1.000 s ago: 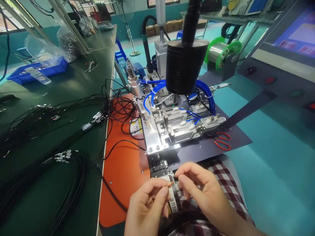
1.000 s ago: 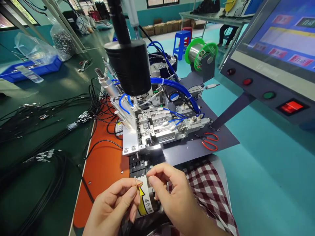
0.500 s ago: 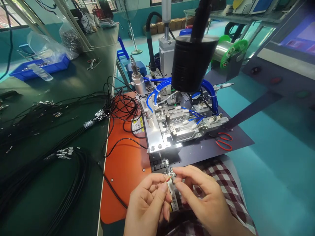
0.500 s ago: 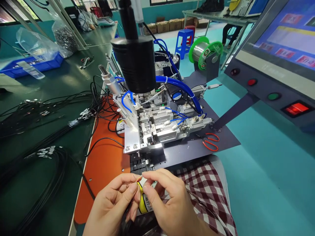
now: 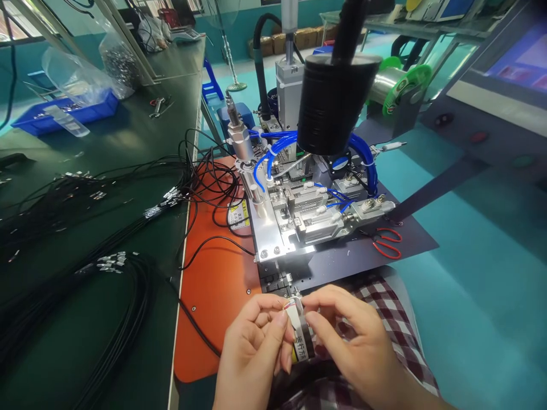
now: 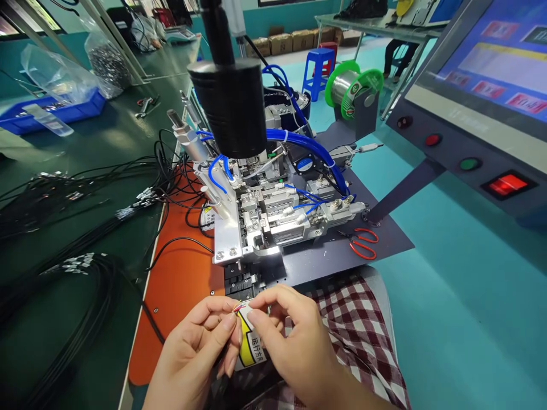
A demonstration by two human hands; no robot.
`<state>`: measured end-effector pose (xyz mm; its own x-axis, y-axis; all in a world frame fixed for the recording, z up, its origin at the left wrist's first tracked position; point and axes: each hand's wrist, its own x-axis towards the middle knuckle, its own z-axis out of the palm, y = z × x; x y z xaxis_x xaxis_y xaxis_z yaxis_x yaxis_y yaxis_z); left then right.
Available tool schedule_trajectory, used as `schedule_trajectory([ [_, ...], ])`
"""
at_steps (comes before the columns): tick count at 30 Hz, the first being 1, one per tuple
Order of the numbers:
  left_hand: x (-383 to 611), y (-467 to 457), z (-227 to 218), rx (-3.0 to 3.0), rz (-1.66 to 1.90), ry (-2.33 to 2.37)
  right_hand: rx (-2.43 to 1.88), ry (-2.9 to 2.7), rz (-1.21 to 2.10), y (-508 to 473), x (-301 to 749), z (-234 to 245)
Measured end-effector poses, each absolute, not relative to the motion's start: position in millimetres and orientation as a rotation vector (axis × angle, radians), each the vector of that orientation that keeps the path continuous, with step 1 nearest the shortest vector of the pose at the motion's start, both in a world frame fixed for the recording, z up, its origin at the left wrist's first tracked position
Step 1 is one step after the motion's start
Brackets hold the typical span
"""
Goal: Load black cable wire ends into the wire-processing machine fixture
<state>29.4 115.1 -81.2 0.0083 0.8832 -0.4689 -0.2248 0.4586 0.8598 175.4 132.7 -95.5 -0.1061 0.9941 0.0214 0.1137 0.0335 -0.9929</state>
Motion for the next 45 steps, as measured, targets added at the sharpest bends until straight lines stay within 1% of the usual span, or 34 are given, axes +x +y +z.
schedule_trajectory([
  [4, 29, 115, -81, 0.703, 0.962, 1.269, -1.271, -1.123, 1.627, 142, 167, -89],
  [7, 29, 115, -80, 0.706, 0.973, 1.251, -1.224, -1.036, 1.747, 143, 163, -92],
  [14, 31, 115, -76, 0.532, 1.008, 1.195, -1.25, -1.113, 1.757, 134, 161, -98],
  [20, 32, 116, -73, 0.466, 0.98, 1.233, -1.289, -1.34, 1.474, 131, 162, -97],
  [22, 32, 116, -72, 0.409, 0.981, 1.223, -1.282, -1.37, 1.437, 130, 161, -94],
  [25, 31, 115, -73, 0.323, 0.976, 1.157, -1.288, -1.32, 1.494, 129, 159, -90],
  [31, 29, 116, -74, 0.254, 0.944, 1.096, -1.287, -1.172, 1.762, 125, 158, -98],
  [35, 28, 115, -71, 0.295, 0.922, 1.135, -1.253, -1.265, 1.761, 130, 170, -102],
  [40, 29, 115, -69, 0.334, 0.914, 1.137, -1.256, -1.224, 1.694, 139, 176, -89],
  [45, 29, 117, -69, 0.321, 0.91, 1.093, -1.138, -1.161, 1.815, 139, 171, -90],
])
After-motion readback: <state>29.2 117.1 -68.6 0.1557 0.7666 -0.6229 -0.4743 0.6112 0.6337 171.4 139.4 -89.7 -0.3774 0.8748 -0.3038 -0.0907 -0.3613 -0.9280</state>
